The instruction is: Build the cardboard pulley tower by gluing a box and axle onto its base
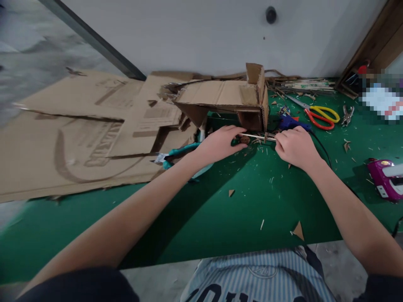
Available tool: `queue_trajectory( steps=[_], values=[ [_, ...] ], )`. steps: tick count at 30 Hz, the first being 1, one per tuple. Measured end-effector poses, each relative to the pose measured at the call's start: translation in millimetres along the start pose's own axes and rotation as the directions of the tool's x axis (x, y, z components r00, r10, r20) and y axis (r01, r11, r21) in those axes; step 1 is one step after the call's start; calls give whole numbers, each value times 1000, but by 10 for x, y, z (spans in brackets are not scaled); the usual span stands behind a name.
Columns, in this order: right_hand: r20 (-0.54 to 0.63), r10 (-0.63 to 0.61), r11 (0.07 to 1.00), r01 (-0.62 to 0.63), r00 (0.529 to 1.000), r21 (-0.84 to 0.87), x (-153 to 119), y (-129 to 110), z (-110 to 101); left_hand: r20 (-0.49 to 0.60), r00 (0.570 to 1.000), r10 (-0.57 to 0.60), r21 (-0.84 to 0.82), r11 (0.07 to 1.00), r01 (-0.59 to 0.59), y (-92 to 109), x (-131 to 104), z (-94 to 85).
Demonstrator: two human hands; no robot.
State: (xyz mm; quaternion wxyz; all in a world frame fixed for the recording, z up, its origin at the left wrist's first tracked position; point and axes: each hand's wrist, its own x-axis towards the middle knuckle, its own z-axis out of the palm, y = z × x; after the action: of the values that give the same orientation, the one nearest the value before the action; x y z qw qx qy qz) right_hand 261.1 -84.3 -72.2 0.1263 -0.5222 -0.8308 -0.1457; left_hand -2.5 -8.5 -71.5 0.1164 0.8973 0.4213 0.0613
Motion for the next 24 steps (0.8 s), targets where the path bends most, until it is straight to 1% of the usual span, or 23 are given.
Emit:
queue_trajectory(
  steps=[3,5,8,10,13,16,20,24],
  values=[
    [11,-10,1000,10,1000,-5,-6,22,-11,-38,999,1,-24,1000,-2,-13,29,36],
    [9,-16,1000,16,1000,-14,-10,25,-10,-76,997,10,-10,1000,-11,-32,27,13],
    [3,-24,999,24,1000,-39,-12,18,-2,-141,988,57,-14,998,-60,-63,10,-42],
    [-3,-26,998,26,1000,-53,-9,12,0,-174,981,83,-47,995,-93,-79,1,-63],
    [-3,-15,999,15,1000,-44,-5,7,-7,-206,975,82,-134,985,-111,-91,5,-57],
    [0,-4,1000,4,1000,-21,-5,5,-17,-228,973,40,-217,972,-91,-97,26,-29],
    [5,13,1000,-13,1000,3,-7,3,-25,-249,967,-59,-349,937,-32,-112,53,-16],
    [19,20,1000,-20,1000,24,-5,6,-36,-203,973,-113,-478,878,2,-105,42,-43]
  ],
)
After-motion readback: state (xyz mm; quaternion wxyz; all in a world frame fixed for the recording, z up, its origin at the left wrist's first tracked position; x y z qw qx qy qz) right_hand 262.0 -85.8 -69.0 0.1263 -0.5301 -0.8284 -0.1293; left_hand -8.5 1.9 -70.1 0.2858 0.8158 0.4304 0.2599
